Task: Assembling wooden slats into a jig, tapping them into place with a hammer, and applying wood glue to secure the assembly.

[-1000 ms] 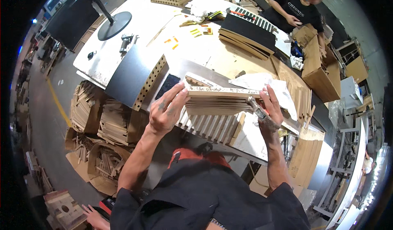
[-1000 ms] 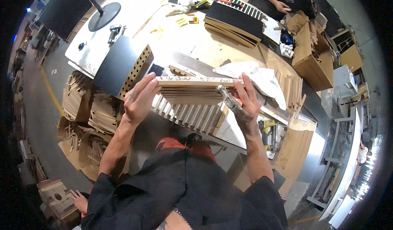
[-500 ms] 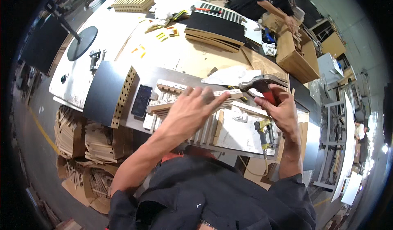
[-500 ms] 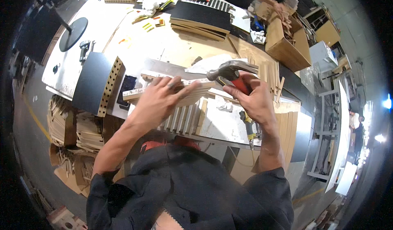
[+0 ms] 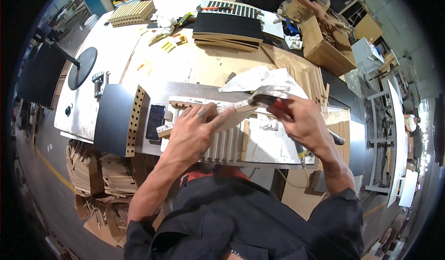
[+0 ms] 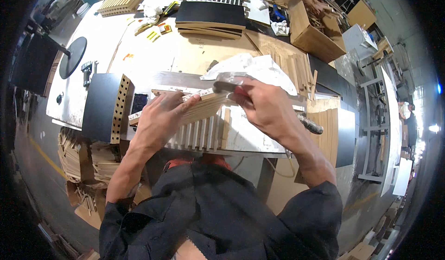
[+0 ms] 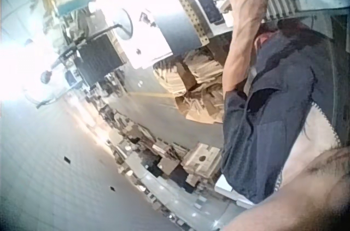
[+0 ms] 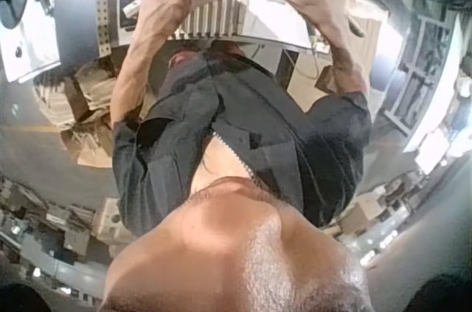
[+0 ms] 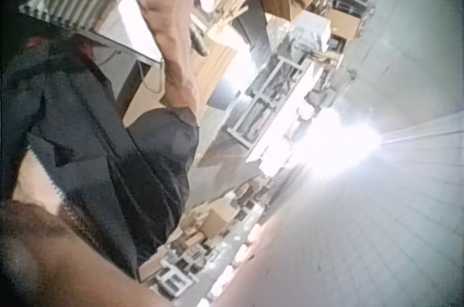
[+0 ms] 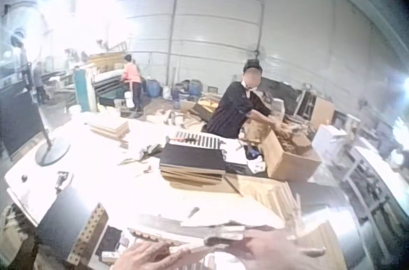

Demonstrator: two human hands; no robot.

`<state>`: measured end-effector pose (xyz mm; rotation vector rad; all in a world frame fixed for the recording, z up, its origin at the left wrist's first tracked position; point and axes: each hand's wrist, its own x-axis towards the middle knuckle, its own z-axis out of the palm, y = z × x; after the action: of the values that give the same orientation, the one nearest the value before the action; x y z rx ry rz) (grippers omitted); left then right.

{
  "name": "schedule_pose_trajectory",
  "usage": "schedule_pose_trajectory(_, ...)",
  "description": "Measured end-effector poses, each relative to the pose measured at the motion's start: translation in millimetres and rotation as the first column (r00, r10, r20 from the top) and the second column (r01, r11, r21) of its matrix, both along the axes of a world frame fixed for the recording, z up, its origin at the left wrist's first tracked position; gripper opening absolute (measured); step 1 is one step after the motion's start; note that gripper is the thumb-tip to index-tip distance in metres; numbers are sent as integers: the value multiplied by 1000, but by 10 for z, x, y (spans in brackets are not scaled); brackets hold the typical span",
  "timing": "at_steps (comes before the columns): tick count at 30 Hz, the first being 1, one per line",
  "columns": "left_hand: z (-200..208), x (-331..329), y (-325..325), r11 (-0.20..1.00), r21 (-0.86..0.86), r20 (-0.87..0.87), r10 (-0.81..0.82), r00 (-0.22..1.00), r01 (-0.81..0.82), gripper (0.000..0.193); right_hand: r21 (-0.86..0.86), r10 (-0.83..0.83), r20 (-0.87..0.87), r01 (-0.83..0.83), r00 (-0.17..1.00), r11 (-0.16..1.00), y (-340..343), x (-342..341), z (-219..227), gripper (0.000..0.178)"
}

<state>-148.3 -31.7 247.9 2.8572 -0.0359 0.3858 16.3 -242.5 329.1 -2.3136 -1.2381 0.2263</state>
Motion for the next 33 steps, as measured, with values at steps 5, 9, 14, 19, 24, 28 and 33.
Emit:
schedule_pose_trajectory(5,5,-108,15,1000,-9,95,13,995,-13,60,125,24,-69,-15,997,992,106,-43,-64,21)
schedule_pose_trajectory(9,14,-331,133,986,4,44,164,985,-165,55,-122,117,79,-107,990,987,254,-89,-81,24)
schedule_pose_trajectory(14,57,-677,308,979,17,113,198,974,-202,49,-55,125,-19,-126,992,990,444,-298,-4,25)
schedule_pose_trajectory(19,-41,-932,466,964,-18,147,264,953,-264,49,-64,230,90,-224,969,972,532,-314,-130,17)
schedule_pose_trajectory(24,-113,-1062,575,963,-54,260,270,927,-266,49,299,-350,18,329,936,896,31,-272,-507,28)
schedule_pose_trajectory(28,0,-833,534,990,51,315,108,943,-130,39,161,-440,116,420,891,893,-841,-193,-1929,23)
schedule_pose_trajectory(33,212,38,295,998,63,133,-20,991,12,55,-49,-300,204,315,932,948,-982,-154,-3068,17)
